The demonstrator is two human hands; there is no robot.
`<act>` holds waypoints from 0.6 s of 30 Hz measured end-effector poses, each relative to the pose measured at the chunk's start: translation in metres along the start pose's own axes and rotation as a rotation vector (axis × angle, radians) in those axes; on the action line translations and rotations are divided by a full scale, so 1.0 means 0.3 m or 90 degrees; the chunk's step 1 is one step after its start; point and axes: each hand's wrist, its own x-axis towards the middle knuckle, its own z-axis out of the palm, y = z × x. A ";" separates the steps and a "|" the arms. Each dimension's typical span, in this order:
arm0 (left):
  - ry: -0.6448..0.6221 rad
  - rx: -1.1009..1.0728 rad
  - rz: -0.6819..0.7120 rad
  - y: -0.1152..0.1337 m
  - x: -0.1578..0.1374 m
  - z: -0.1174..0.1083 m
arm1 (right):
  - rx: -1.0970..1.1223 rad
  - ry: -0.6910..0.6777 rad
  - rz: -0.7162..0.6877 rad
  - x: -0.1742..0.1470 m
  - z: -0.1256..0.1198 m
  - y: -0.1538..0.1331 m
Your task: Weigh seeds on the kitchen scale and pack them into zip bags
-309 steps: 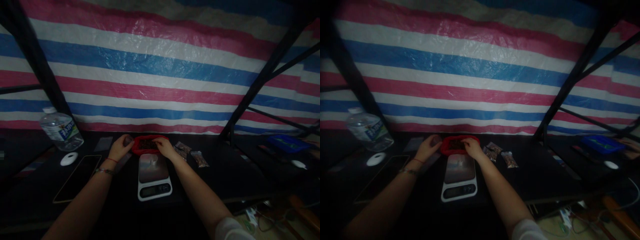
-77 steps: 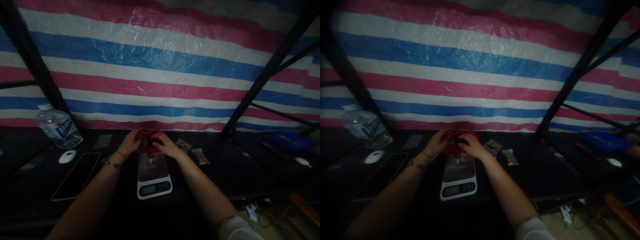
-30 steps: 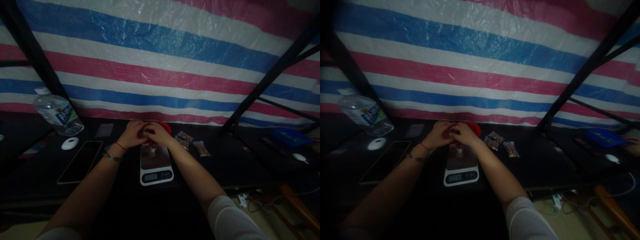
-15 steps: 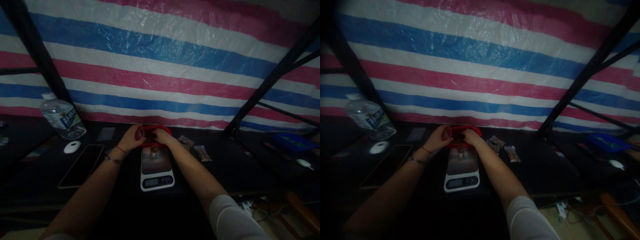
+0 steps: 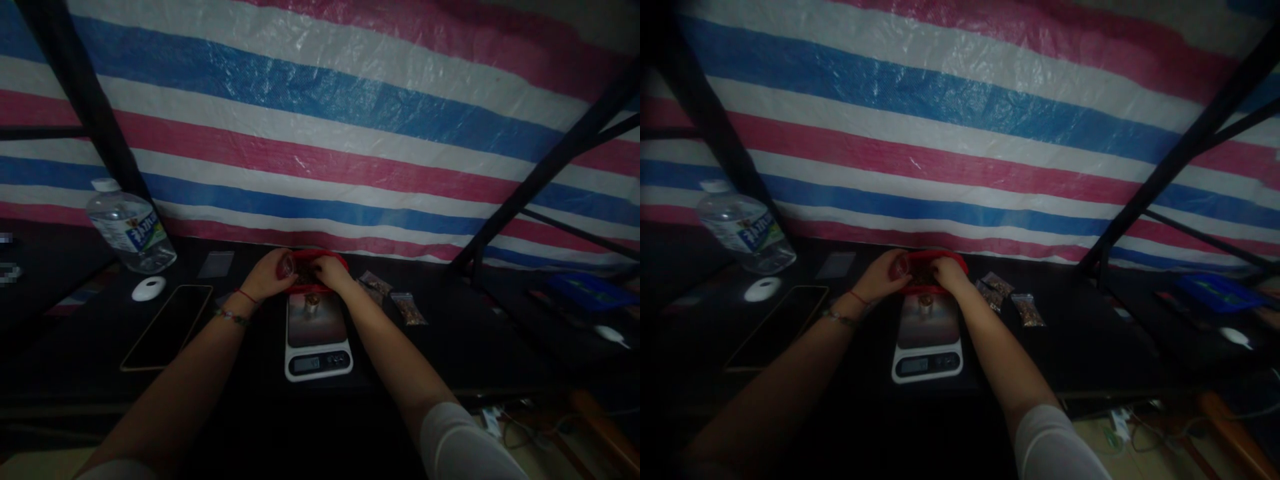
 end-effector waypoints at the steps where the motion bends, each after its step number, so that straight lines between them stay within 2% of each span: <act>1: -0.001 -0.001 0.001 0.001 0.000 0.002 | 0.012 0.020 0.006 -0.013 0.004 0.001; 5: -0.008 -0.012 0.001 0.009 0.002 0.004 | 0.046 0.070 0.011 -0.045 0.026 0.000; 18: -0.046 -0.021 0.000 0.008 0.001 0.009 | 0.064 0.090 0.017 -0.087 -0.001 -0.007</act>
